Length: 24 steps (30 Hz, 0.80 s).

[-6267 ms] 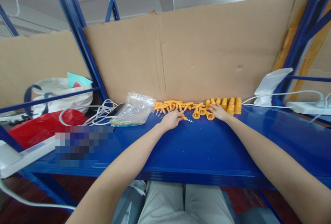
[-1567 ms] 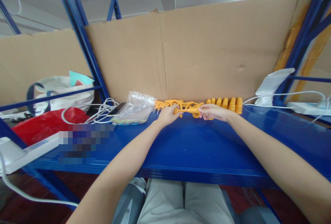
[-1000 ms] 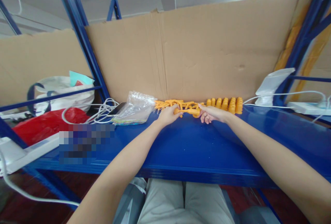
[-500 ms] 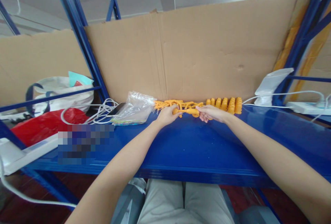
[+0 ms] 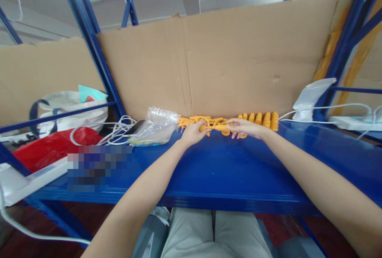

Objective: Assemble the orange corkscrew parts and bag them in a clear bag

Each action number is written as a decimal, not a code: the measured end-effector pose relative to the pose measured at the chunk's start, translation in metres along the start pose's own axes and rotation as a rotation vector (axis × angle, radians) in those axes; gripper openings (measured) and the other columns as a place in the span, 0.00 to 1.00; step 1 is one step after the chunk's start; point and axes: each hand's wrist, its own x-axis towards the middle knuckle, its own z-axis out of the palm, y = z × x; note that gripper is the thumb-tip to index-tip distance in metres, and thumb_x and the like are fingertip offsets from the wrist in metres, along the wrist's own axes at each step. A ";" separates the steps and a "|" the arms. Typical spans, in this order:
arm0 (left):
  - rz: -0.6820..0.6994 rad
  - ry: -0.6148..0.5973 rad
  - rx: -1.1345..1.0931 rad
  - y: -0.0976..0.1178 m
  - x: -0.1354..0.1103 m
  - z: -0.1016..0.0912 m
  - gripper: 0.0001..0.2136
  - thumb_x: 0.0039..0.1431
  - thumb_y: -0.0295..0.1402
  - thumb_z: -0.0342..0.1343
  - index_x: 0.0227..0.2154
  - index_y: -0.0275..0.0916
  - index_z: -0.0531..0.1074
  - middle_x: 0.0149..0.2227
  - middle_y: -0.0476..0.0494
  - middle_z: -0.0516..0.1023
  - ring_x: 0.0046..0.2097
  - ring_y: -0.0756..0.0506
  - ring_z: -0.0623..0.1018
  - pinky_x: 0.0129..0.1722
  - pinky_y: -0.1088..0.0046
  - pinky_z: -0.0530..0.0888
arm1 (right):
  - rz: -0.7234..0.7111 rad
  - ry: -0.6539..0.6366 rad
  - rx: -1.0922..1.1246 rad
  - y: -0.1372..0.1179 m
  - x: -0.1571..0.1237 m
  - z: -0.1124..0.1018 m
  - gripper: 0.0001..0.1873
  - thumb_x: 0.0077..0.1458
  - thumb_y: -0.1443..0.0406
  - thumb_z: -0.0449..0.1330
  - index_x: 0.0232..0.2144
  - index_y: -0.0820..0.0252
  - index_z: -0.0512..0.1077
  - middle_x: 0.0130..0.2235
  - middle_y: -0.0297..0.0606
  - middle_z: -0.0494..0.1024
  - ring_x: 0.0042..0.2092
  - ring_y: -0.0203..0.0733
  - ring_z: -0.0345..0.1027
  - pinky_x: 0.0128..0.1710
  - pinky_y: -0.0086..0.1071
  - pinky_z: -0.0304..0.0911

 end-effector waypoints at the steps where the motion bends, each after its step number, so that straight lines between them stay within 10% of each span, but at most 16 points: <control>1: -0.003 0.003 0.004 0.000 0.000 0.000 0.09 0.59 0.39 0.56 0.39 0.41 0.73 0.31 0.47 0.78 0.35 0.44 0.77 0.38 0.70 0.71 | -0.008 -0.011 -0.006 0.001 0.000 -0.001 0.26 0.51 0.55 0.68 0.48 0.59 0.68 0.37 0.40 0.79 0.29 0.33 0.73 0.23 0.23 0.65; 24: -0.024 0.027 0.025 0.004 -0.001 0.000 0.12 0.61 0.39 0.55 0.45 0.40 0.72 0.32 0.46 0.78 0.38 0.42 0.78 0.40 0.68 0.73 | -0.066 0.105 0.018 -0.001 0.005 0.004 0.13 0.57 0.56 0.62 0.36 0.61 0.74 0.32 0.39 0.80 0.26 0.32 0.69 0.23 0.24 0.61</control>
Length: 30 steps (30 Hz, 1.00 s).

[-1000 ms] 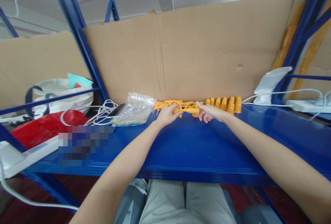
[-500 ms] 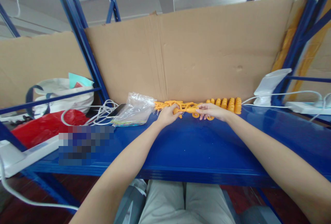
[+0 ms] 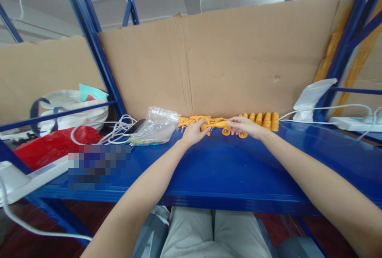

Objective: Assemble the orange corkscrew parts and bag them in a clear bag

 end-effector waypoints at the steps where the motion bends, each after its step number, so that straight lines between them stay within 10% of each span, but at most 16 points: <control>1: -0.001 0.007 0.001 0.001 0.000 0.001 0.14 0.62 0.39 0.54 0.47 0.41 0.71 0.32 0.46 0.78 0.38 0.42 0.79 0.40 0.68 0.73 | -0.019 0.037 -0.005 0.000 0.001 0.000 0.13 0.56 0.57 0.62 0.36 0.61 0.74 0.31 0.39 0.79 0.26 0.32 0.68 0.24 0.24 0.62; 11: -0.054 -0.033 0.002 0.003 -0.001 0.003 0.17 0.63 0.35 0.52 0.54 0.40 0.66 0.38 0.44 0.80 0.44 0.42 0.79 0.44 0.67 0.74 | -0.333 0.652 -0.533 0.026 0.018 -0.020 0.13 0.53 0.59 0.62 0.40 0.59 0.70 0.41 0.44 0.78 0.41 0.48 0.72 0.40 0.41 0.68; 21: 0.005 -0.102 0.013 -0.001 0.001 0.006 0.10 0.62 0.32 0.51 0.42 0.41 0.76 0.33 0.46 0.81 0.39 0.44 0.80 0.41 0.70 0.74 | -0.142 0.368 -1.286 0.006 -0.007 0.008 0.15 0.60 0.64 0.55 0.49 0.61 0.68 0.49 0.51 0.75 0.49 0.54 0.71 0.44 0.41 0.62; 30: 0.067 -0.152 -0.019 -0.002 0.001 0.006 0.11 0.62 0.32 0.50 0.36 0.39 0.78 0.30 0.46 0.80 0.34 0.46 0.78 0.36 0.73 0.72 | -0.095 0.206 -1.237 0.009 -0.005 0.017 0.21 0.60 0.66 0.54 0.55 0.62 0.66 0.53 0.50 0.76 0.54 0.54 0.70 0.45 0.41 0.64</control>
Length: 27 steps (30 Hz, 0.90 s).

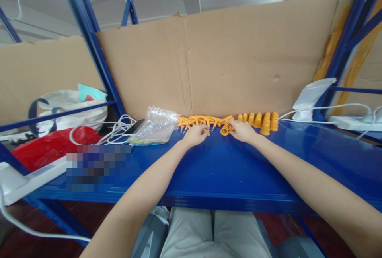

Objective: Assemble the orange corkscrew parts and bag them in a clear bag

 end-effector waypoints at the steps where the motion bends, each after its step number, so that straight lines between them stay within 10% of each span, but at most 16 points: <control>1: 0.009 -0.007 -0.002 0.000 0.000 0.000 0.11 0.62 0.33 0.50 0.35 0.39 0.78 0.30 0.46 0.80 0.33 0.46 0.78 0.36 0.74 0.72 | -0.006 0.003 0.008 0.000 0.000 0.001 0.21 0.59 0.66 0.54 0.55 0.62 0.66 0.53 0.50 0.76 0.54 0.54 0.70 0.45 0.40 0.64; 16: 0.079 -0.034 0.065 0.010 0.001 -0.006 0.12 0.63 0.30 0.47 0.34 0.38 0.77 0.35 0.44 0.80 0.37 0.46 0.78 0.41 0.72 0.73 | -0.028 -0.163 0.031 -0.002 -0.001 0.000 0.26 0.59 0.62 0.54 0.59 0.60 0.65 0.55 0.49 0.75 0.56 0.55 0.68 0.51 0.46 0.61; 27: 0.240 -0.196 0.391 0.025 0.044 0.011 0.20 0.59 0.22 0.45 0.52 0.39 0.71 0.56 0.36 0.70 0.58 0.39 0.69 0.54 0.58 0.68 | 0.202 0.120 0.082 0.032 0.009 -0.008 0.23 0.63 0.68 0.42 0.49 0.60 0.74 0.52 0.47 0.77 0.53 0.49 0.71 0.47 0.39 0.65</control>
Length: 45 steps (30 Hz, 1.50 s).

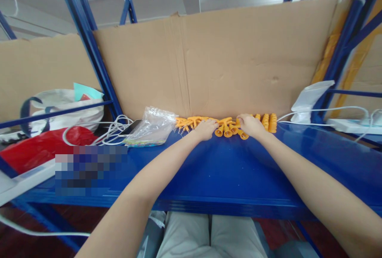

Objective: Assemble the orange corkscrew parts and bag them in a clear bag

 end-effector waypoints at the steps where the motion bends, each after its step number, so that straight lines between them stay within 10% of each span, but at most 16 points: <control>1: -0.010 -0.011 0.010 0.000 0.006 0.000 0.20 0.60 0.21 0.44 0.52 0.39 0.71 0.56 0.36 0.70 0.58 0.39 0.69 0.54 0.58 0.68 | 0.019 0.006 -0.002 0.003 0.001 0.000 0.22 0.62 0.69 0.43 0.49 0.60 0.74 0.52 0.46 0.77 0.52 0.48 0.71 0.47 0.38 0.65; 9: 0.014 -0.072 0.038 -0.003 0.044 0.009 0.16 0.65 0.25 0.43 0.48 0.42 0.73 0.56 0.40 0.71 0.58 0.42 0.68 0.55 0.64 0.66 | 0.174 -0.131 -0.049 0.020 0.001 0.004 0.21 0.60 0.69 0.46 0.47 0.58 0.76 0.47 0.48 0.80 0.48 0.51 0.74 0.42 0.39 0.68; 21: -0.132 -0.251 -0.087 -0.012 0.067 0.026 0.26 0.60 0.31 0.52 0.62 0.49 0.63 0.63 0.40 0.66 0.62 0.36 0.67 0.59 0.57 0.65 | -0.070 -0.197 0.128 0.032 0.008 0.036 0.22 0.61 0.72 0.45 0.47 0.62 0.76 0.50 0.47 0.79 0.53 0.46 0.72 0.54 0.37 0.64; 45: -0.451 0.116 -0.070 -0.027 0.052 0.028 0.15 0.62 0.25 0.46 0.42 0.42 0.77 0.46 0.38 0.80 0.50 0.39 0.76 0.50 0.57 0.67 | -0.251 -0.165 0.273 0.013 0.001 0.046 0.22 0.51 0.74 0.55 0.49 0.60 0.70 0.50 0.44 0.78 0.48 0.44 0.73 0.50 0.36 0.66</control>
